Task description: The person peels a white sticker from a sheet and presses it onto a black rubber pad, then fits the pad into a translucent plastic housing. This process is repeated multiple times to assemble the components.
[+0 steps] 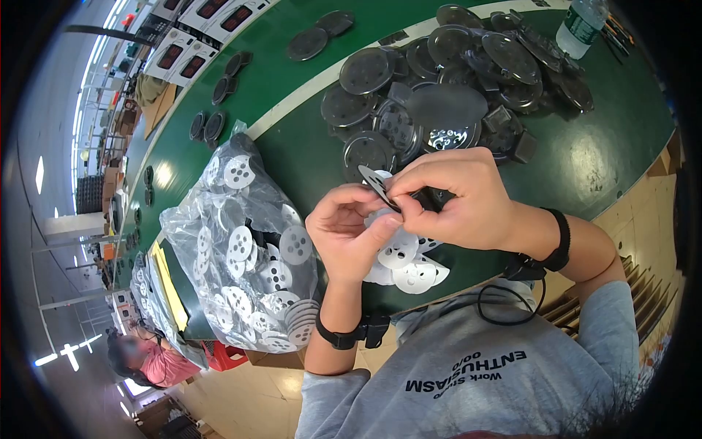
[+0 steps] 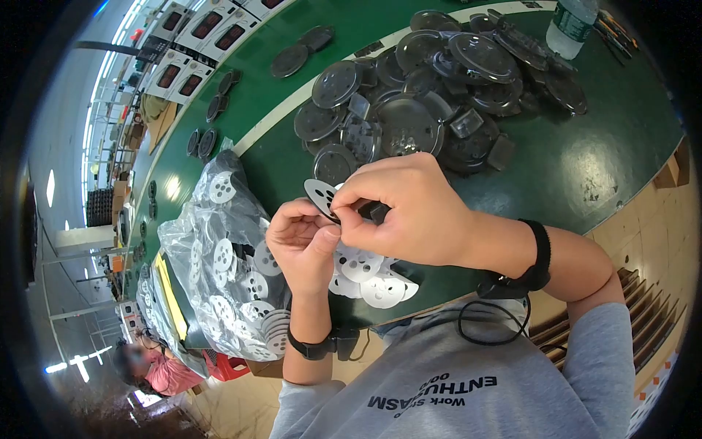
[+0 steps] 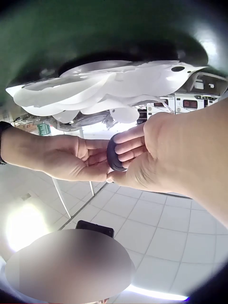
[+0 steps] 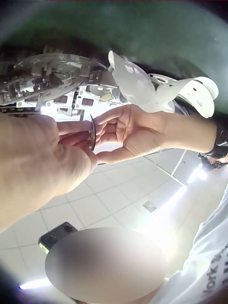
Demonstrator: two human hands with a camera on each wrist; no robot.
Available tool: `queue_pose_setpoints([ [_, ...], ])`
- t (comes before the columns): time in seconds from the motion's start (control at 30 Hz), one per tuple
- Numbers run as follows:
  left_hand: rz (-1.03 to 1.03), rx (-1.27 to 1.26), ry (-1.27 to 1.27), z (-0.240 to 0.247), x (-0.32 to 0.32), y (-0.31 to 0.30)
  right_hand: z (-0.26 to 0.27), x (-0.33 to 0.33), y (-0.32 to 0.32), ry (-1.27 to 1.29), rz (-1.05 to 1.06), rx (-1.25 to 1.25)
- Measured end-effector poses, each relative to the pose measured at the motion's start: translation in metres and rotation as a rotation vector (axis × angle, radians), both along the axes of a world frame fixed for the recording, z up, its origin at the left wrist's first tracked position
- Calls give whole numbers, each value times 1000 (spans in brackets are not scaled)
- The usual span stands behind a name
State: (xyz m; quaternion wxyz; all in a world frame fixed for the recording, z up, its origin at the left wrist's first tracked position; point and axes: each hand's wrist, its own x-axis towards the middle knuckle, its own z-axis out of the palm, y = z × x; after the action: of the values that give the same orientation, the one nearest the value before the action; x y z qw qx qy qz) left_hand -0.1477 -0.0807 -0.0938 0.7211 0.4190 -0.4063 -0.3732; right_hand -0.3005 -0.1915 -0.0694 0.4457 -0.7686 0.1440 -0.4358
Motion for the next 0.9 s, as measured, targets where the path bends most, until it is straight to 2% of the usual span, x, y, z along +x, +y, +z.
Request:
queue_pose_setpoints([
  [0.13, 32, 66, -58, 0, -1, 2, -1, 0, -1, 10, -4, -19],
  [0.33, 55, 65, 46, -9, 6, 3, 6, 1, -3, -34, 41, -17],
  [0.63, 63, -6, -49, -3, 1, 2, 2, 0, 1, -21, -5, -49],
  [0.9, 179, 100, -227, 3, -7, 3, -1, -1, 1, 5, -87, -113],
])
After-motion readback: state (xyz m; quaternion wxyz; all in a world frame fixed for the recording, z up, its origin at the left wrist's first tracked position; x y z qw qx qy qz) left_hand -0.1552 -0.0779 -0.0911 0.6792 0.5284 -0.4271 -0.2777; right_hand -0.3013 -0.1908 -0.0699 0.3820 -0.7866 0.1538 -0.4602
